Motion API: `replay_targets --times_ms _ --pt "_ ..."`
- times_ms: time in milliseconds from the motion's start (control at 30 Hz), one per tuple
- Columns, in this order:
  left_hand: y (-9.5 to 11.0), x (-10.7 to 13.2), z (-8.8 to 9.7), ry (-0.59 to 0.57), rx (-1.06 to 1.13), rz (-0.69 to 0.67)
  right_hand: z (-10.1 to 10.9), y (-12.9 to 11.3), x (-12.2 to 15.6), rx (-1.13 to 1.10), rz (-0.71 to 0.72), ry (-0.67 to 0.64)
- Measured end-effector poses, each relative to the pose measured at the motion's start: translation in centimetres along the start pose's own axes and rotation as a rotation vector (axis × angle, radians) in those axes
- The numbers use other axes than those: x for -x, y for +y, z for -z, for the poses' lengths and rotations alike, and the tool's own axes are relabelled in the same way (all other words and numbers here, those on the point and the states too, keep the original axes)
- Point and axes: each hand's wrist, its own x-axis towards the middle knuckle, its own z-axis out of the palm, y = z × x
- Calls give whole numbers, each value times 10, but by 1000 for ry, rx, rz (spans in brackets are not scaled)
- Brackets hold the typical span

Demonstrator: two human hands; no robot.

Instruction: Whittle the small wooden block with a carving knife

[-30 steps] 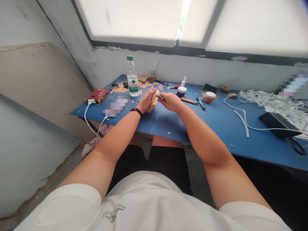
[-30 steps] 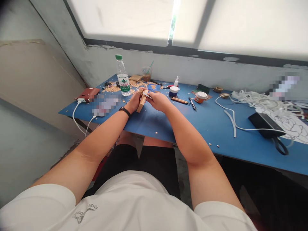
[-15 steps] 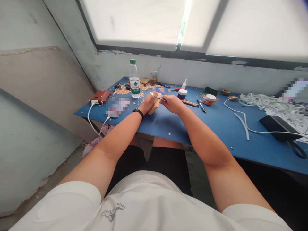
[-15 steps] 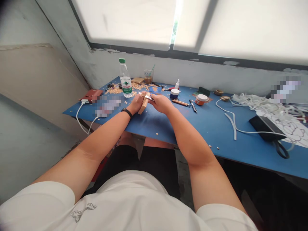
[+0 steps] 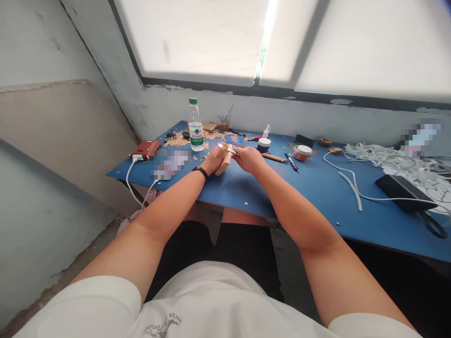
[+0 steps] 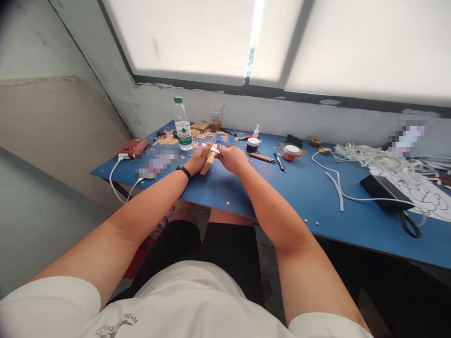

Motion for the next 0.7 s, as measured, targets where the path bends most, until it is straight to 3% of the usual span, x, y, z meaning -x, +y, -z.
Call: replay_targets --times_ms 167,500,700 --pt "-1 2 -1 62 92 69 5 2 -2 17 -76 -9" --pt "11 7 -9 -27 118 90 -8 23 -7 -143 248 6" --pt "14 6 -2 -66 9 60 -6 25 -7 -77 204 1"
